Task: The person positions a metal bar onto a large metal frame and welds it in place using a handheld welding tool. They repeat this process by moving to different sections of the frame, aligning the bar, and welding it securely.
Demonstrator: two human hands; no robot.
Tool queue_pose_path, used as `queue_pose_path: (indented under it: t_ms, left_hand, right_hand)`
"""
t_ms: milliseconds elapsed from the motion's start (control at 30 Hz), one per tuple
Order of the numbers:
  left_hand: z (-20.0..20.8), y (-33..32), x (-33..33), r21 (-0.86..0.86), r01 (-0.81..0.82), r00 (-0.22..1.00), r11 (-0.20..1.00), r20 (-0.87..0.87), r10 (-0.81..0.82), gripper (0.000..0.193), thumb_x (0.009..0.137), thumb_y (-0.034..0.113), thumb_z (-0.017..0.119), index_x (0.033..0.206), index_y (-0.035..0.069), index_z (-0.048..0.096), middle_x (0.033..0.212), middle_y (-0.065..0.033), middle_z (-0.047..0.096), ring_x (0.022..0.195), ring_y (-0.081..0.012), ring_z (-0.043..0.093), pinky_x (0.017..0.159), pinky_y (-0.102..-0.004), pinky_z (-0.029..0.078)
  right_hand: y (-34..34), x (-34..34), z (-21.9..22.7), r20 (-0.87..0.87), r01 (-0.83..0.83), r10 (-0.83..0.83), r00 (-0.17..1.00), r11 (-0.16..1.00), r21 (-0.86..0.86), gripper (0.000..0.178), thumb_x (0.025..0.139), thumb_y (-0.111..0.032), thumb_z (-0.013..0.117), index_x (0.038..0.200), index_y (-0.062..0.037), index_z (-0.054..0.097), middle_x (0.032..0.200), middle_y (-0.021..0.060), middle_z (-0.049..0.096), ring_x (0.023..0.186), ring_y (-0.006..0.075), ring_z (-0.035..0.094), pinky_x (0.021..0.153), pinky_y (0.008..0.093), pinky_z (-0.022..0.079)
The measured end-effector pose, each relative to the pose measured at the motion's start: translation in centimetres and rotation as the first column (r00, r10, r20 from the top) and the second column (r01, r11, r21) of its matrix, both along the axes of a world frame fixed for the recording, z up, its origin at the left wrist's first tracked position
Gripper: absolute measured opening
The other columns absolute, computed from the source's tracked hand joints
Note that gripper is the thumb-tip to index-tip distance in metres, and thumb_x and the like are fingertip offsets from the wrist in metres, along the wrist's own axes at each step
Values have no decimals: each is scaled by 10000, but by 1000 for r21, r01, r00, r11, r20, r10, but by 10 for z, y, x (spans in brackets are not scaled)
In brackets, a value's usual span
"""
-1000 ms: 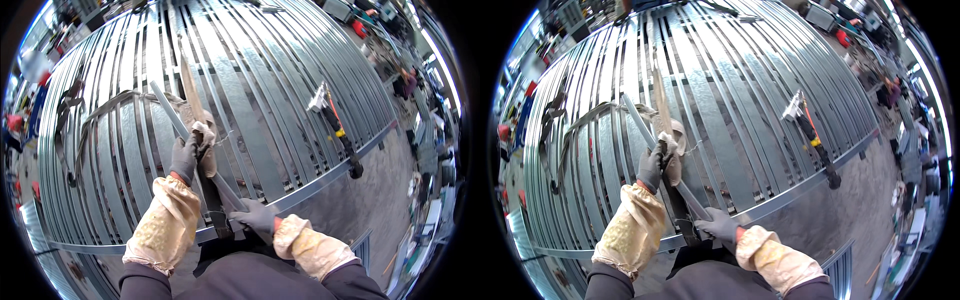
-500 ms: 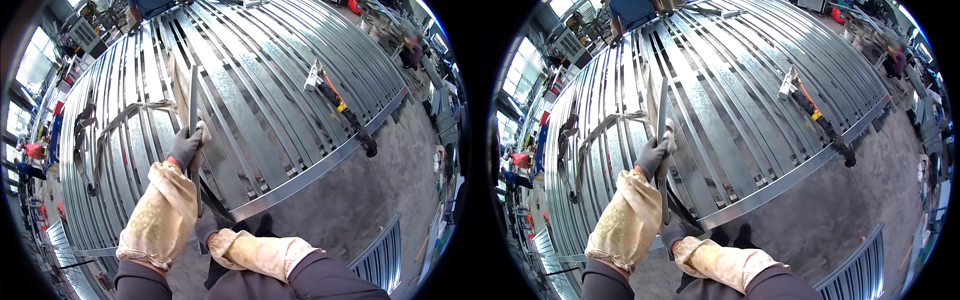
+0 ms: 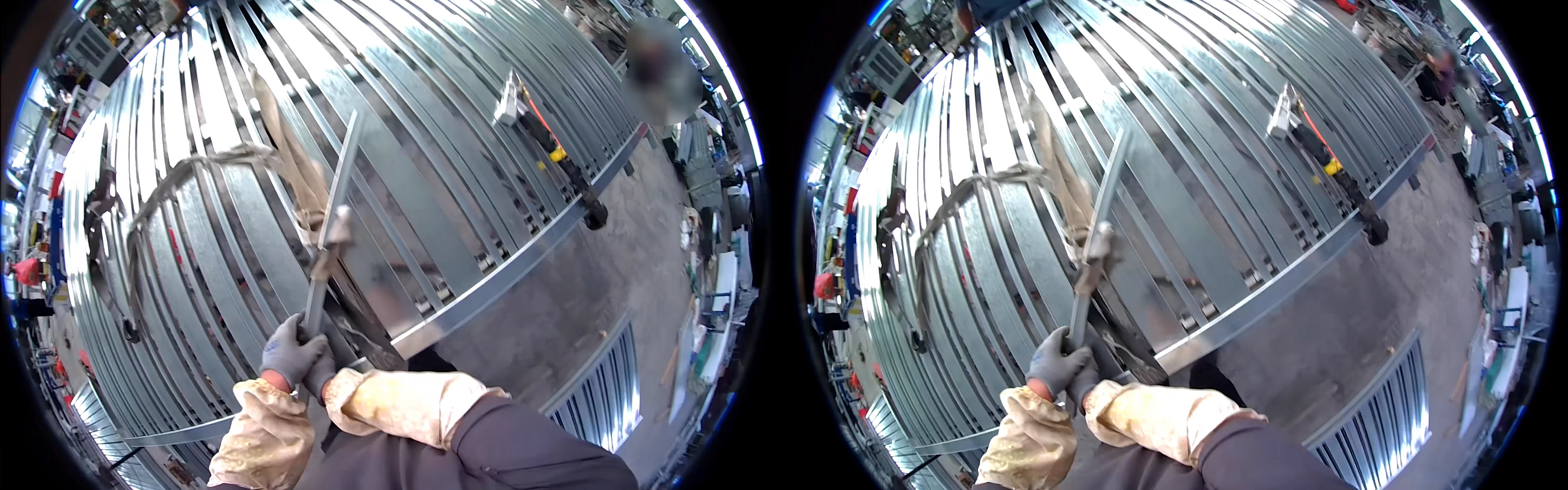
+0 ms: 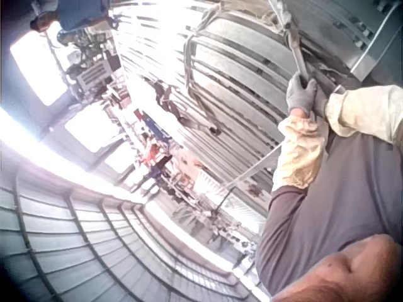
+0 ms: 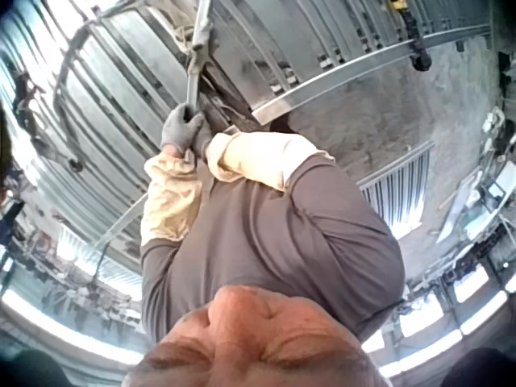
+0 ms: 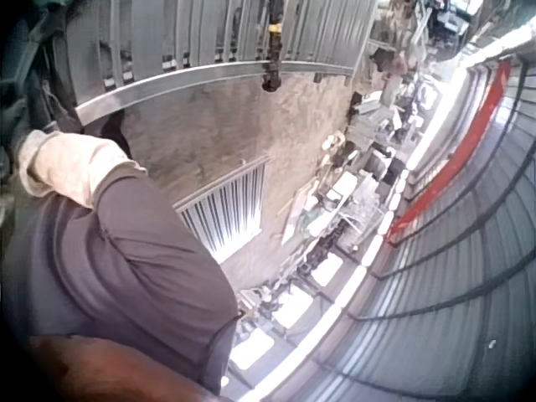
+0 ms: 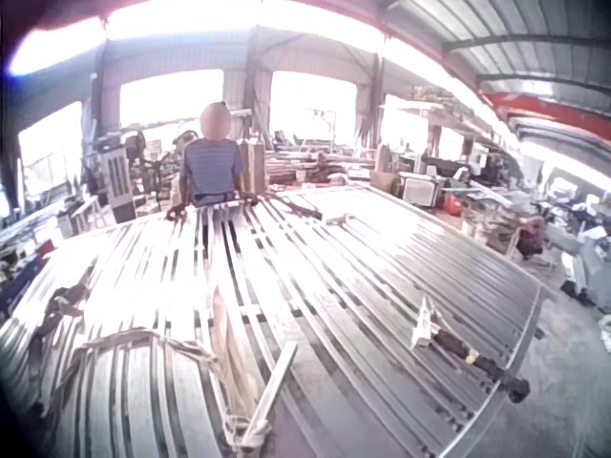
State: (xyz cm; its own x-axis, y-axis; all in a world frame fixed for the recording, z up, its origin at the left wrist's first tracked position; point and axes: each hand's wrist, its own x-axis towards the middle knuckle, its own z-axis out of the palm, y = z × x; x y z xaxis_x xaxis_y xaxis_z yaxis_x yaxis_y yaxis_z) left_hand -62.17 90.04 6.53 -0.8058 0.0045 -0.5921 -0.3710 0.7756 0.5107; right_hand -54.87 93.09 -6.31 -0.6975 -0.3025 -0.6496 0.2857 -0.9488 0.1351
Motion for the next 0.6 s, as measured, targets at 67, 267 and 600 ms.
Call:
queue_pose_path:
  t_ms: [67,267,600]
  left_hand:
    - [-8,-11,1,-83,115,989,990,-88,-123,442,799,351,760,1114,50,690,1024,-189,704,986,-380,691,892,-451,539]
    - [-14,-21,-7,30,42,999,999,-24,-41,298,834,232,670,1037,15,656,950,-227,687,946,-414,675,827,-462,523]
    - [-32,0,19,-15,-146,962,989,-235,139,431,845,201,744,1199,25,575,967,-213,678,887,-424,688,777,-465,543]
  right_hand:
    - [6,5,9,7,-308,323,946,897,316,591,1035,-452,471,1454,-35,449,1384,149,590,1285,271,563,1100,375,445]
    - [87,-36,37,100,-291,992,79,-73,954,690,834,-354,735,1320,92,531,1128,240,714,1072,330,711,933,388,558]
    - [227,-394,102,507,860,700,503,-462,-215,700,840,-227,768,1477,-263,481,1495,53,503,1454,281,406,1159,567,320]
